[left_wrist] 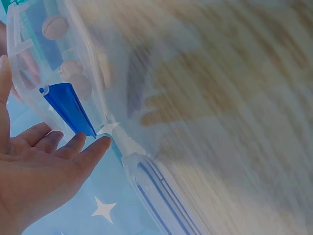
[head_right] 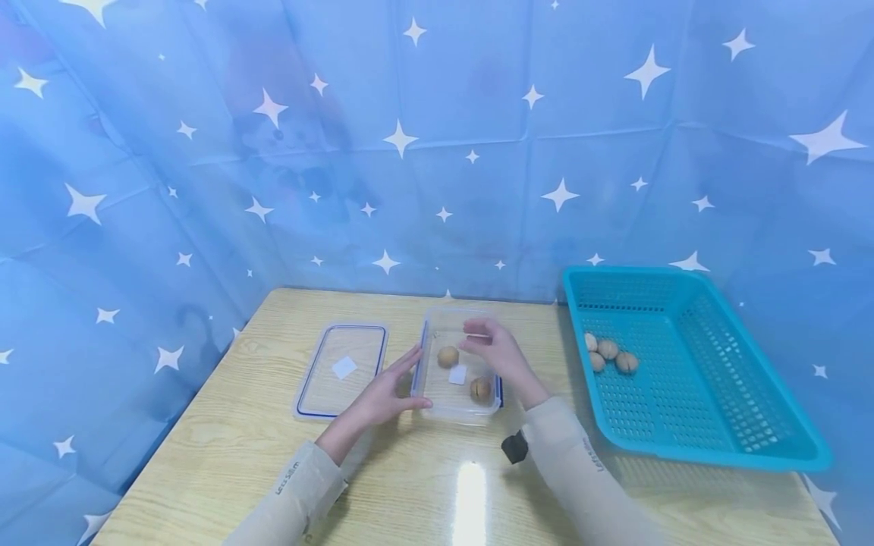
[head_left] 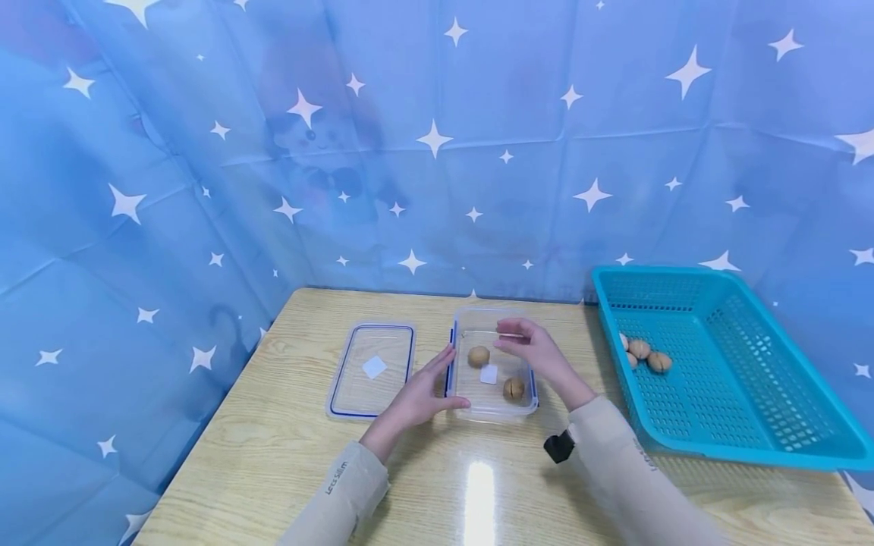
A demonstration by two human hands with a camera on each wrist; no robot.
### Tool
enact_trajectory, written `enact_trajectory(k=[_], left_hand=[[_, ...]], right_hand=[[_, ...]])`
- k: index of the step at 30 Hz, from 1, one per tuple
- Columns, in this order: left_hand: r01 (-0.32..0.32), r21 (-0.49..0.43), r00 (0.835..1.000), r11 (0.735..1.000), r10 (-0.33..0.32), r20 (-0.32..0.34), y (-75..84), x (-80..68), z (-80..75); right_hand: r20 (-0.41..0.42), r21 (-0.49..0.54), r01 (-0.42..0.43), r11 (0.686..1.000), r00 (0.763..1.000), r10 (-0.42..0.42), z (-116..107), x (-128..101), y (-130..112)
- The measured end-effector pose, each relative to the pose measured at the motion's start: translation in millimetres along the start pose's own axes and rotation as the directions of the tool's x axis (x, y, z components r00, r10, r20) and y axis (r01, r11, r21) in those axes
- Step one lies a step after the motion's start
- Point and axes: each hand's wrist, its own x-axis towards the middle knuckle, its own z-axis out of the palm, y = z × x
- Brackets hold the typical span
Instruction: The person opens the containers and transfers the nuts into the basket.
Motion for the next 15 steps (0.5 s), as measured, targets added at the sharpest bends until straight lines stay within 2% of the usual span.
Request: enact_trajectory(k=[5, 10, 13, 15], left_hand=[[-0.01, 0.002, 1.0, 1.0, 0.01, 0.003, 0.2, -0.5, 1.8], [-0.012, 0.009, 1.0, 1.0, 0.012, 0.007, 1.0, -1.0, 1.5], [-0.009, 0.016, 1.0, 1.0, 0.009, 0.004, 1.1, -0.9, 1.1], [-0.005, 0.018, 1.0, 1.0, 0.005, -0.004, 0.7, -0.7, 1.0]], right_hand=[[0.029, 0.009, -0.103, 0.995, 0.994, 0.103, 22.6, 5.4, 10.1], [0.188, 0.091, -0.209, 0.974, 0.964, 0.189, 46.4, 6.8, 18.1], [0.213, 0.11, -0.23, 0.967, 0.956, 0.203, 55.4, 7.3, 21.2], [0.179, 0.085, -0.225, 0.971, 0.962, 0.207, 58.5, 7.8, 22.5]])
